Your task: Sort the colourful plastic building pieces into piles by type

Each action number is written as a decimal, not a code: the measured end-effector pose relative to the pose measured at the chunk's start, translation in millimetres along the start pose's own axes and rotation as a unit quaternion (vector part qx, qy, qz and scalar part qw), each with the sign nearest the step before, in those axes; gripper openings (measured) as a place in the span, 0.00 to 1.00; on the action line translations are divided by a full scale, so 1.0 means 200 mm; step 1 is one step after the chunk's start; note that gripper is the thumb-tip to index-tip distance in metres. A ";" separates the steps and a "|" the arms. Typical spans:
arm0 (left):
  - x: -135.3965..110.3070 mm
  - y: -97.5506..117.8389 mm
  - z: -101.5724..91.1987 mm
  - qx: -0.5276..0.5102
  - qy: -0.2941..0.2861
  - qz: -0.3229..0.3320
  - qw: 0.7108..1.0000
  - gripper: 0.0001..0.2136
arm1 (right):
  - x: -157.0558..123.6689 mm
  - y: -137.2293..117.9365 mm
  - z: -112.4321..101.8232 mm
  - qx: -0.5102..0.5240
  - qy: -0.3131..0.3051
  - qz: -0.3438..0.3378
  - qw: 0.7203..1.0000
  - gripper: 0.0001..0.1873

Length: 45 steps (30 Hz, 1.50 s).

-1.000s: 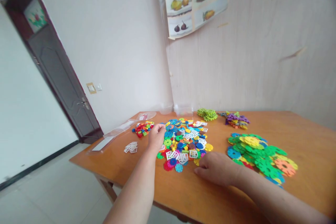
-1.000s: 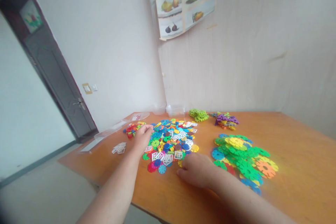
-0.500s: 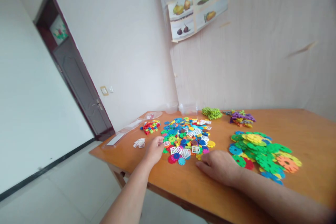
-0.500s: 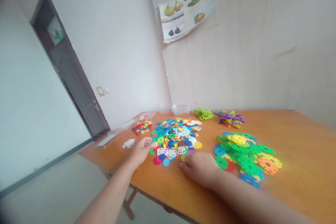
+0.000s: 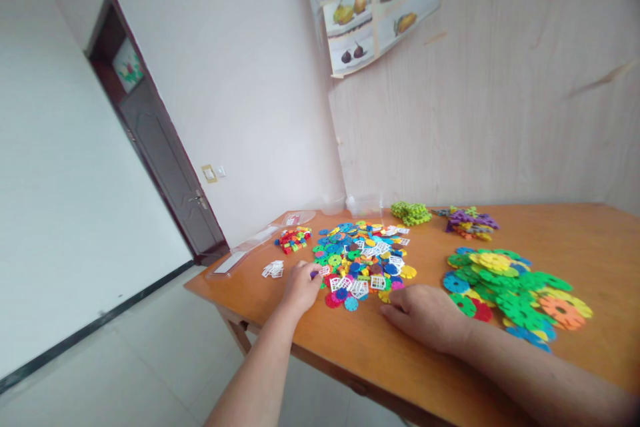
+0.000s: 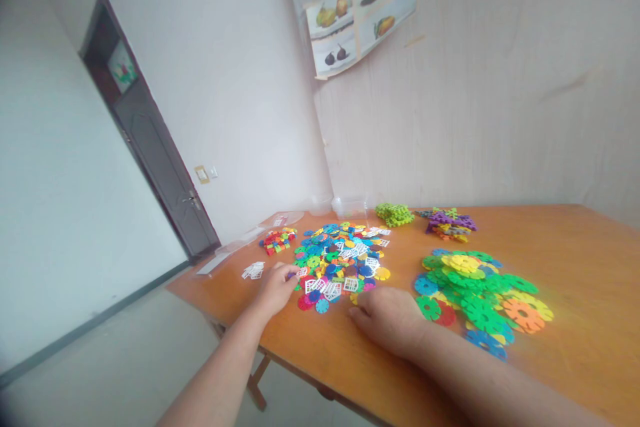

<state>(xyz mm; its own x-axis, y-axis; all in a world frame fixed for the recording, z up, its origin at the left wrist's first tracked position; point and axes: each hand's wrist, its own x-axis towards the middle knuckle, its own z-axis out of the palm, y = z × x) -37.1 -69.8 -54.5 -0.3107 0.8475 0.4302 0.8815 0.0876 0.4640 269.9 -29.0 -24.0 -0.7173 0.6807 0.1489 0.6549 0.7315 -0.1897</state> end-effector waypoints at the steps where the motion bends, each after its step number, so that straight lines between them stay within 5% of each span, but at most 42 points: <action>1: 0.00 0.00 0.00 -0.002 0.002 0.000 1.000 0.08 | 0.00 0.00 0.00 0.001 0.000 -0.001 1.000 0.22; 14: 0.02 -0.02 0.01 -0.007 0.001 -0.025 1.000 0.09 | 0.00 0.03 0.04 0.003 0.001 -0.001 1.000 0.23; 24: 0.01 -0.07 0.02 -0.150 0.074 -0.089 0.982 0.11 | 0.00 0.03 0.01 0.029 -0.008 -0.002 1.000 0.22; 35: 0.01 -0.26 -0.29 0.116 0.105 -0.204 0.966 0.12 | 0.02 0.04 0.04 0.036 0.007 -0.005 0.999 0.22; 45: 0.05 -0.29 -0.30 0.173 0.069 -0.204 0.961 0.18 | 0.01 0.03 0.04 0.036 0.008 -0.005 0.999 0.23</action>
<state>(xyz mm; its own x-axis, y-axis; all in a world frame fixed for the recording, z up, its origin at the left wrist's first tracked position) -113.0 -97.9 -29.9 -0.6793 0.6296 0.3769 0.7338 0.5876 0.3410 271.2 -23.0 -32.2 -0.7195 0.6744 0.1661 0.6286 0.7340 -0.2571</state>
